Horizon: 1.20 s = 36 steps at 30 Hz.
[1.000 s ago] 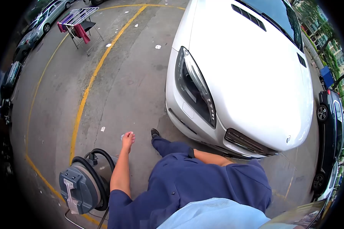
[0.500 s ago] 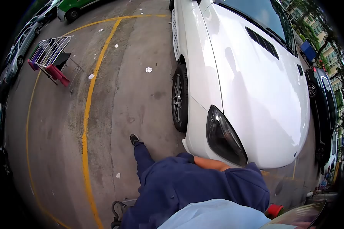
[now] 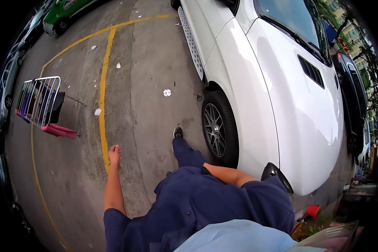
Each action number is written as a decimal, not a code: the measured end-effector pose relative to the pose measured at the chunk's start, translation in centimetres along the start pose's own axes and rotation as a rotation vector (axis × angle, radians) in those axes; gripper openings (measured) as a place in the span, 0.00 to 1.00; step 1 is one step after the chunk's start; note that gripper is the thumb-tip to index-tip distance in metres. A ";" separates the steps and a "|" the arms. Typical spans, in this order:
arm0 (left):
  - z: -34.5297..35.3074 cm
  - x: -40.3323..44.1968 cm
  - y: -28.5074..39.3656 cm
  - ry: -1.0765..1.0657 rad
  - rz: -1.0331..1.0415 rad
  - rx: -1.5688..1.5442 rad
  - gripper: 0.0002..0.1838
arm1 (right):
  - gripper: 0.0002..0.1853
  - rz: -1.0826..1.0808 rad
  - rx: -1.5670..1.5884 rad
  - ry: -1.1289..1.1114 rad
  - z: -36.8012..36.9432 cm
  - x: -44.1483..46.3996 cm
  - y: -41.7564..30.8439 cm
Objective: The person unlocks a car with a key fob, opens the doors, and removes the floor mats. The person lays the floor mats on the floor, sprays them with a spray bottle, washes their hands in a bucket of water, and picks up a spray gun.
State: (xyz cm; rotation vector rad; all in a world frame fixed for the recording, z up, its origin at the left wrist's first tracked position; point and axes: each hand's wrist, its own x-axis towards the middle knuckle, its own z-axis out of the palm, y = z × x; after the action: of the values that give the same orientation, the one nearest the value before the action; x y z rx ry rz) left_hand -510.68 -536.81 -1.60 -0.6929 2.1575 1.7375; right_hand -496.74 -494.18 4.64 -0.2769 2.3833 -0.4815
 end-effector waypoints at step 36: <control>27.5 61.0 38.5 -0.850 0.266 0.571 0.15 | 0.10 0.019 0.385 0.334 -47.9 50.0 2.5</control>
State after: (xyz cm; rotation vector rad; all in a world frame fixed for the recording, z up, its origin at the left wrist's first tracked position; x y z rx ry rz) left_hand -584.70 -515.44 -6.66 0.4287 1.9647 1.0850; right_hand -565.93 -495.15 7.97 0.0031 2.5392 -1.0275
